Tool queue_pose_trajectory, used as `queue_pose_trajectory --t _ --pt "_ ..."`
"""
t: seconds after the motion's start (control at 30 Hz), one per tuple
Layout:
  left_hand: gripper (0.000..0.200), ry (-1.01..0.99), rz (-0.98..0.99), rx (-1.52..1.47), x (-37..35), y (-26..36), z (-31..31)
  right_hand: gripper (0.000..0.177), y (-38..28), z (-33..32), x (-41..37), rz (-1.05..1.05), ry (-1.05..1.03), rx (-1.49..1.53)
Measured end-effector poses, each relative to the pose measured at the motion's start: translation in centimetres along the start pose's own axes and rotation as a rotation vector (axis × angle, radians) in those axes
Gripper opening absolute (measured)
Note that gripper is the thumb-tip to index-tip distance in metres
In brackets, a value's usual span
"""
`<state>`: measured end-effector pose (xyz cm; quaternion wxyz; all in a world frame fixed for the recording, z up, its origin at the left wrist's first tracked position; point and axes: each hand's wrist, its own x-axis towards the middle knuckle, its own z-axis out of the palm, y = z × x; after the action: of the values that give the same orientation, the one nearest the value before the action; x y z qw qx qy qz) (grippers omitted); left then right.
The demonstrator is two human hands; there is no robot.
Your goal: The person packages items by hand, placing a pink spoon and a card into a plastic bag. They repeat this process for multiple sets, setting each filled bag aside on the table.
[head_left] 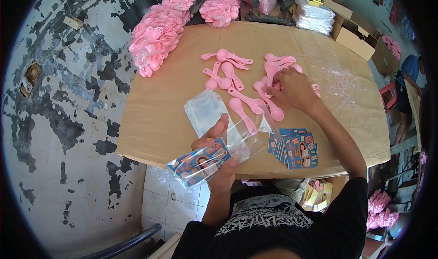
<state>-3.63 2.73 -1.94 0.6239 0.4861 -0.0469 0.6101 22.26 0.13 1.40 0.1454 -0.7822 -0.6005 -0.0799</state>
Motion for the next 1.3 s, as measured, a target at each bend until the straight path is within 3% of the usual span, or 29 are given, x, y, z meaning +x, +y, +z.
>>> queue_pose_trajectory --t 0.13,0.23,0.33,0.53,0.77,0.83,0.93,0.97,1.03,1.07,1.13,1.17,1.27,1.3 --pt "0.059 -0.019 -0.022 0.072 -0.3 -0.4 0.2 0.022 0.7 1.7 -0.1 -0.078 0.182 0.045" --pt "0.058 0.064 -0.066 0.012 -0.2 -0.4 0.3 0.016 0.0 -0.6 -0.9 0.005 0.008 0.586" --pt "0.057 0.151 -0.100 -0.068 -0.1 -0.4 0.2 0.017 -1.4 -4.7 -3.0 0.002 -0.041 0.840" --pt "0.056 0.122 -0.173 -0.161 0.0 -0.8 1.0 0.016 -2.2 -10.1 -7.3 -0.034 -0.250 1.080" --pt "0.057 0.153 -0.329 -0.279 -1.2 -1.1 3.5 0.021 -4.7 -10.6 -7.8 -0.162 -0.298 1.092" --pt "0.067 0.208 -0.443 -0.415 -1.8 -1.2 4.4 0.020 -6.1 -10.8 -7.8 -0.251 -0.251 1.047" --pt "0.084 0.220 -0.551 -0.684 -1.8 -1.5 5.4 0.016 -6.0 -12.3 -8.0 -0.392 -0.093 0.728" --pt "0.090 0.213 -0.575 -0.784 -1.6 -1.6 5.6 0.012 -6.1 -12.4 -7.9 -0.442 0.238 0.861" --pt "0.098 0.130 -0.514 -0.565 -1.5 -2.2 4.6 0.008 -5.9 -13.5 -8.2 -0.396 0.631 0.959" --pt "0.101 0.093 -0.484 -0.461 -1.4 -2.5 4.2 0.008 -5.3 -15.4 -9.0 -0.307 0.678 0.934" --pt "0.100 -0.181 -0.323 0.065 -0.4 -1.6 4.7 0.008 -5.0 -16.4 -9.7 -0.187 0.512 0.882" --pt "0.100 -0.315 -0.236 0.329 -0.1 -1.0 5.2 0.008 -5.3 -16.2 -9.8 -0.152 0.302 0.856" --pt "0.081 -0.682 -0.349 0.644 0.0 0.3 7.5 0.019 -5.9 -14.8 -9.5 -0.105 -0.118 0.826" --pt "0.073 -0.652 -0.559 0.570 -0.2 0.3 7.6 0.024 -5.9 -14.1 -8.8 -0.150 -0.074 0.785"
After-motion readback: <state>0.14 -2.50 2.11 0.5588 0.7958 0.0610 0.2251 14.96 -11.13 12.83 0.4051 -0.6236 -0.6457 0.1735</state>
